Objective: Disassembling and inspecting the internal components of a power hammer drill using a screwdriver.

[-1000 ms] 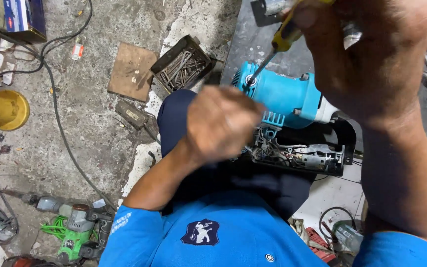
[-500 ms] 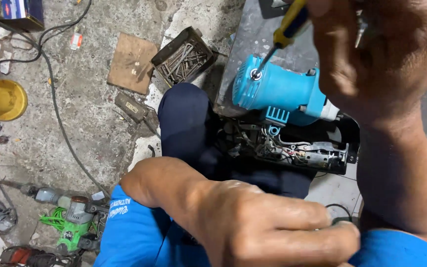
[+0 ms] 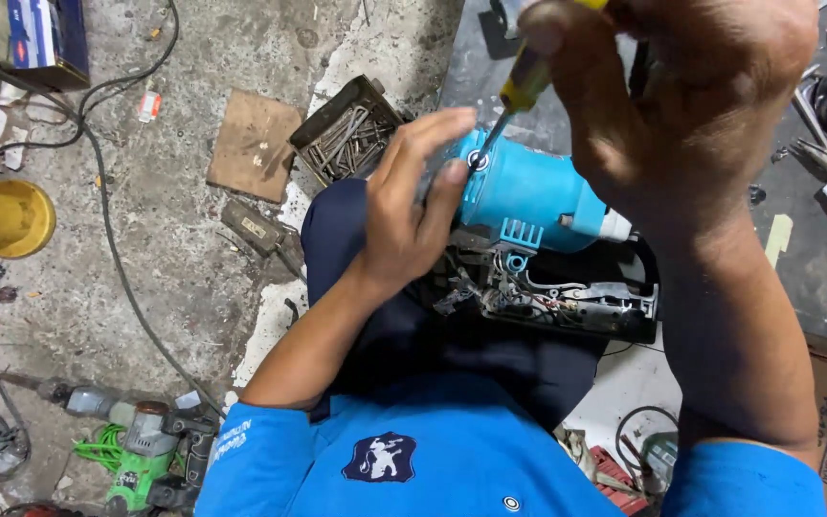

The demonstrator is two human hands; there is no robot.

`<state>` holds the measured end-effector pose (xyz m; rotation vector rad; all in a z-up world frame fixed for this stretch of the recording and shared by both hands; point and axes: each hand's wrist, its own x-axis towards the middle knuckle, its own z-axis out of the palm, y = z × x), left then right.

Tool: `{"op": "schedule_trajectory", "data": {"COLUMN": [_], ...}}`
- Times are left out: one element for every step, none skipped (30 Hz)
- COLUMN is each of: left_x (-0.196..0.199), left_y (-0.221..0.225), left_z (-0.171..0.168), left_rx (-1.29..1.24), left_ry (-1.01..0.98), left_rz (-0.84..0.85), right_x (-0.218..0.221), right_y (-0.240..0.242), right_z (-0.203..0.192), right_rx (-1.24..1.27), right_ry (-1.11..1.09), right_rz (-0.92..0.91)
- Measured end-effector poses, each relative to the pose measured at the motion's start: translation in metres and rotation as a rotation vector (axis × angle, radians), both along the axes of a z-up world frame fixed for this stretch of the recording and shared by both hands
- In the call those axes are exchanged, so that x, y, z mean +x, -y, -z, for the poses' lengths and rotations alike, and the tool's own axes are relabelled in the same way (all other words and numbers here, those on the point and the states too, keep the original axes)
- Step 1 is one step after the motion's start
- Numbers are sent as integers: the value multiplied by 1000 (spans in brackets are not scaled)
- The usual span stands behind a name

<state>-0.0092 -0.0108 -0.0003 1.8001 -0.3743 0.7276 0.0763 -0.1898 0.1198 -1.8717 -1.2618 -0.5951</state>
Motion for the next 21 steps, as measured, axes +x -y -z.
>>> {"op": "schedule_trajectory", "data": {"left_x": [7,9,11,13,16,19,22,23,24,25,25,26,27,27,28,28,28,28,27,28,28], "left_y": [1,0,-1,-2,-3,-4,-5,-6,-7,-7,-7,-7,-7,-7,-7,-7,-6,-6,-6,-6,-7], "left_z": [12,15,18,22,27,32,36,39,42,45,47,49,51,53,54,56,56,56,56,56,56], "left_rx": [-12,-12,5,22,22,8,-7,-5,4,12,13,12,11,12,2,-9,-9,-21,-34,-33,-51], "left_ry": [-92,-91,-135,-183,-185,-144,-103,-102,-106,-111,-111,-99,-86,-85,-76,-67,-66,-62,-58,-57,-65], "left_rz": [20,19,79,140,140,206,272,271,274,276,275,271,266,265,267,270,270,285,301,300,308], "right_x": [1,2,3,4,1,-2,-5,-4,-3,-3,2,7,13,12,11,10,4,-3,-9,-8,-7], "right_y": [2,1,-1,-1,-3,-5,-7,-5,-3,0,0,0,-1,0,1,2,-2,-6,-10,-10,-11], "right_z": [1,3,6,8,7,7,5,5,5,5,5,5,5,7,9,11,7,3,-1,-4,-7], "right_rx": [-37,-37,-18,1,0,30,59,61,37,12,13,19,25,26,-19,-63,-63,-30,3,3,-2], "right_ry": [50,52,80,104,102,12,-79,-78,-88,-100,-99,-21,57,58,144,228,229,111,-8,-7,-43], "right_rz": [56,56,87,118,118,97,75,74,82,91,90,34,-23,-24,105,231,231,206,178,177,91]}}
